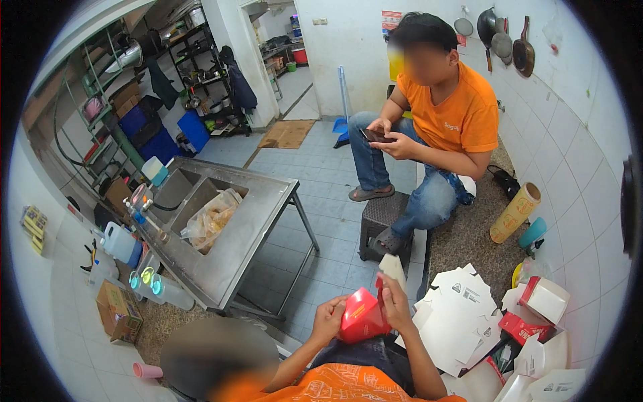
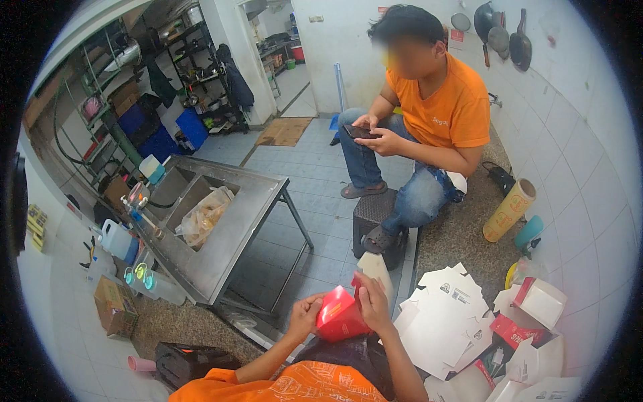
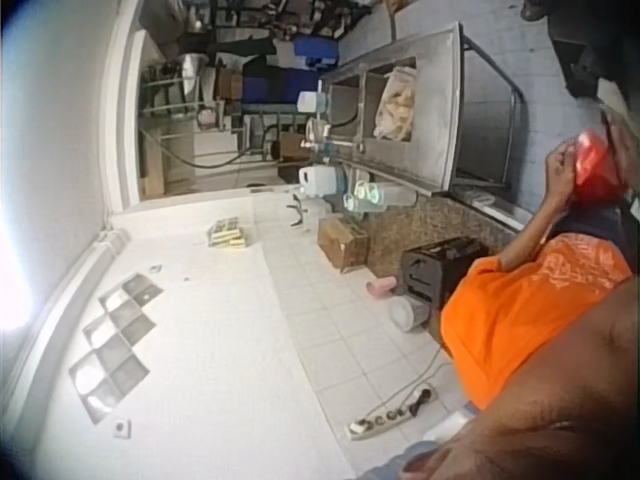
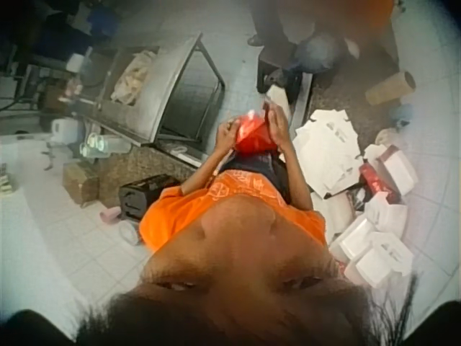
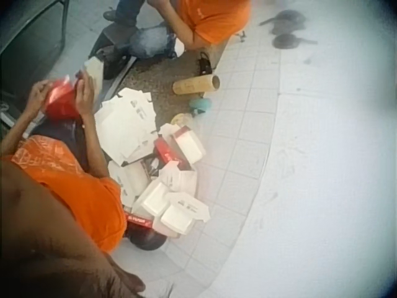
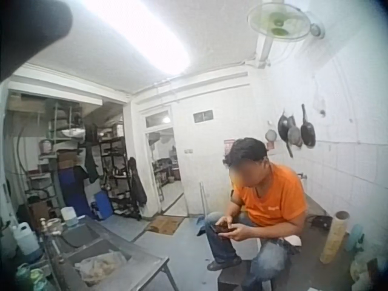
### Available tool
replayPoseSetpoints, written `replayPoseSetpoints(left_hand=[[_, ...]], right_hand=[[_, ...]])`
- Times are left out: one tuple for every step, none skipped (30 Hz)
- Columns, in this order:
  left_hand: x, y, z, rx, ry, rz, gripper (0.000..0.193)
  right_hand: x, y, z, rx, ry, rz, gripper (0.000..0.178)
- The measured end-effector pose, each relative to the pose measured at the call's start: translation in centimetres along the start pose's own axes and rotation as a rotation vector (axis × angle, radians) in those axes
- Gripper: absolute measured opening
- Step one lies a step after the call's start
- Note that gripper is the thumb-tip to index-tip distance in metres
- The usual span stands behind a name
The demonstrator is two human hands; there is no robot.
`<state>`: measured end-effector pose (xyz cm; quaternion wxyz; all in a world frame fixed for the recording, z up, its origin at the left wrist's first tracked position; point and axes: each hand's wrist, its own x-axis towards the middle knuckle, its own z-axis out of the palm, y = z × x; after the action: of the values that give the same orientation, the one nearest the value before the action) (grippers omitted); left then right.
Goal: The person assembles cardboard food boxes by hand, folding the flaps together and stacking the completed boxes on a counter.
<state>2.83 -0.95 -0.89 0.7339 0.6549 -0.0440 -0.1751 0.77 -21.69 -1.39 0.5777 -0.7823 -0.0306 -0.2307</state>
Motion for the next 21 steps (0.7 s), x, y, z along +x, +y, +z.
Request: replayPoseSetpoints(left_hand=[[-0.1,0.0,-0.5,0.040,-0.051,-0.033,0.032],[-0.3,0.0,-1.1,0.079,-0.104,-0.065,0.033],[-0.7,0.2,-1.5,0.123,-0.150,-0.101,0.034],[-0.9,0.6,-1.6,0.125,-0.131,-0.084,0.036],[-1.1,1.1,-1.7,0.127,-0.111,-0.066,0.039],[-1.0,1.7,-1.5,0.129,-0.098,-0.040,0.043],[-1.0,2.0,-1.5,0.155,-0.108,-0.034,0.047],[-1.0,2.3,-1.6,0.182,-0.118,-0.028,0.050],[-1.0,2.4,-1.6,0.208,-0.130,-0.024,0.054],[-0.9,2.4,-1.7,0.206,-0.139,-0.007,0.055],[-0.8,2.4,-2.0,0.203,-0.148,0.009,0.057],[-0.8,2.5,-1.9,0.193,-0.158,0.020,0.058],[-0.9,2.9,-1.9,0.178,-0.172,0.037,0.058],[-0.9,3.5,-1.9,0.164,-0.185,0.055,0.058],[-1.0,4.4,-1.9,0.154,-0.196,0.073,0.058],[-1.2,4.6,-1.9,0.169,-0.194,0.076,0.058],[-1.3,4.8,-1.9,0.184,-0.194,0.079,0.058],[-1.2,5.0,-1.9,0.199,-0.195,0.082,0.058],[-0.9,5.3,-1.8,0.195,-0.190,0.091,0.058],[-0.4,5.7,-1.6,0.191,-0.187,0.099,0.059],[-0.2,5.8,-1.4,0.187,-0.185,0.107,0.059]], right_hand=[[0.1,0.3,-0.2,-0.203,-0.031,-0.141,0.031],[-0.4,0.2,-0.1,-0.099,-0.044,0.035,0.026],[-0.3,-0.6,0.0,-0.104,-0.124,0.122,0.025],[0.1,-1.4,0.0,-0.109,-0.204,0.208,0.023],[0.2,-1.8,0.1,-0.114,-0.285,0.294,0.023],[0.4,-1.8,0.5,0.023,-0.356,0.215,0.025],[0.7,-1.9,0.3,0.025,-0.430,0.211,0.025],[1.2,-2.3,-0.1,0.027,-0.505,0.206,0.024],[1.5,-2.9,-0.3,0.029,-0.578,0.204,0.024],[1.5,-2.8,-0.1,-0.017,-0.488,0.205,0.024],[1.3,-2.6,0.4,-0.061,-0.398,0.205,0.025],[1.2,-2.8,0.6,-0.111,-0.311,0.212,0.025],[1.1,-3.2,0.6,-0.052,-0.357,0.224,0.024],[1.0,-3.9,0.5,0.007,-0.402,0.236,0.022],[1.0,-4.4,0.6,0.071,-0.446,0.246,0.020],[0.9,-4.5,0.7,0.030,-0.358,0.227,0.018],[0.8,-4.5,0.7,-0.011,-0.269,0.208,0.017],[0.7,-4.5,0.7,-0.052,-0.179,0.189,0.015],[0.7,-4.7,0.9,-0.042,-0.146,0.175,0.014],[0.8,-5.0,1.3,-0.033,-0.113,0.162,0.013],[0.7,-5.2,1.5,-0.024,-0.078,0.149,0.012]])
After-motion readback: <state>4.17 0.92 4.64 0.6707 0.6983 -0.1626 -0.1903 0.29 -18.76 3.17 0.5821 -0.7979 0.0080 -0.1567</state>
